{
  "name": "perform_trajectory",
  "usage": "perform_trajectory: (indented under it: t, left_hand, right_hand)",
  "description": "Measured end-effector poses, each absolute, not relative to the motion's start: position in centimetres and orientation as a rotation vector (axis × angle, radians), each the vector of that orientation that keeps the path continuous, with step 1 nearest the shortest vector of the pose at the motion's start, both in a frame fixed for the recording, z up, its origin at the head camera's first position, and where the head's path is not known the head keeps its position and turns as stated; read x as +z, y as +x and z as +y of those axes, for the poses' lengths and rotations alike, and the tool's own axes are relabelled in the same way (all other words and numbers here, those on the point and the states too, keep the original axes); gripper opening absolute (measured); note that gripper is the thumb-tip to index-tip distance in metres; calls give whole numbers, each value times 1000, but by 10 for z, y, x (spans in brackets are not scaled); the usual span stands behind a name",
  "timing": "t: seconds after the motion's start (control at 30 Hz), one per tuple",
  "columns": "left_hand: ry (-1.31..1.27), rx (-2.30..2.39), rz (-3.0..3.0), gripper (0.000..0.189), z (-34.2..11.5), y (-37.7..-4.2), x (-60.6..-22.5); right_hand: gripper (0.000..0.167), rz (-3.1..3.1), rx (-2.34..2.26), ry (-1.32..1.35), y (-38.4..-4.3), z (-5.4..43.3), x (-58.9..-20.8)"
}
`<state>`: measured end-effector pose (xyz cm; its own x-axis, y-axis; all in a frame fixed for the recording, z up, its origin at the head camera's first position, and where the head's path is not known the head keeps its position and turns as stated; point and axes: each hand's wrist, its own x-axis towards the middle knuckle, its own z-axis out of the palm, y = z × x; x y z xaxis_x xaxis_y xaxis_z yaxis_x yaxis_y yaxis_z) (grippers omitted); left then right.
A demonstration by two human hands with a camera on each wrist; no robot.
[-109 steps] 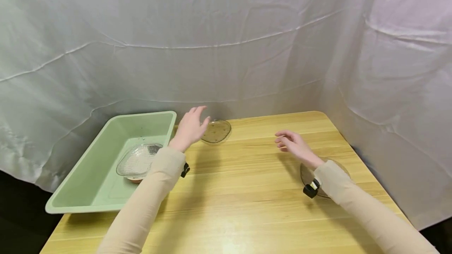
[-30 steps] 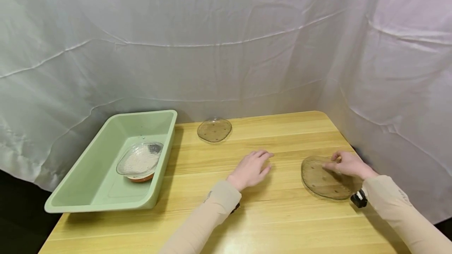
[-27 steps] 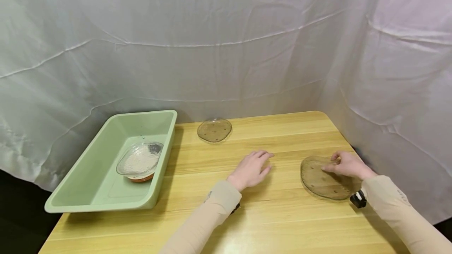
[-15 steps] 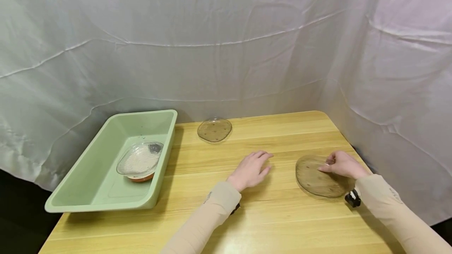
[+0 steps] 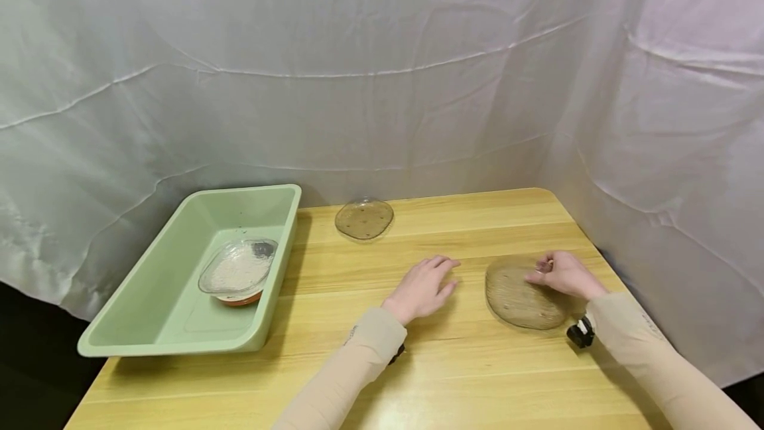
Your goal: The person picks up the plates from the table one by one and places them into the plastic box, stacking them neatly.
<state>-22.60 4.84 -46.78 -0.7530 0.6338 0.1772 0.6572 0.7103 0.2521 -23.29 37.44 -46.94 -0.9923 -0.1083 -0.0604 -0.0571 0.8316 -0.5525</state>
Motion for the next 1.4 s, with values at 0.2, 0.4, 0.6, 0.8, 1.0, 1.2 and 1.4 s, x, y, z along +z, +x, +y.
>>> perform_trajectory:
  t: [0.2, 0.4, 0.6, 0.8, 1.0, 1.2, 1.4]
  left_hand:
    - [-1046, -493, -2833, 44, 46, -227, -469]
    - [-1003, -586, -2840, 44, 42, -228, -469]
    - [-942, -656, -2848, 45, 36, -229, -469]
    - [-859, -754, -2868, 46, 28, -231, -469]
    - [-785, -804, -2866, 47, 20, -234, -469]
    - [-695, -885, -2888, 46, 10, -235, -467]
    - [-655, -958, -2875, 45, 2, -236, -467]
  right_hand:
    - [47, 2842, -1072, -102, -238, 362, -476]
    - [49, 2724, -1264, -85, -241, 348, -481]
    - [55, 2565, -1481, -14, -240, 332, -485]
    - [58, 2326, -1731, 136, -242, 317, -493]
    - [53, 2299, -1798, 141, -244, 305, -497]
    - [49, 2328, -1777, 93, -243, 295, -499]
    - [48, 2377, -1723, 93, -244, 284, -498]
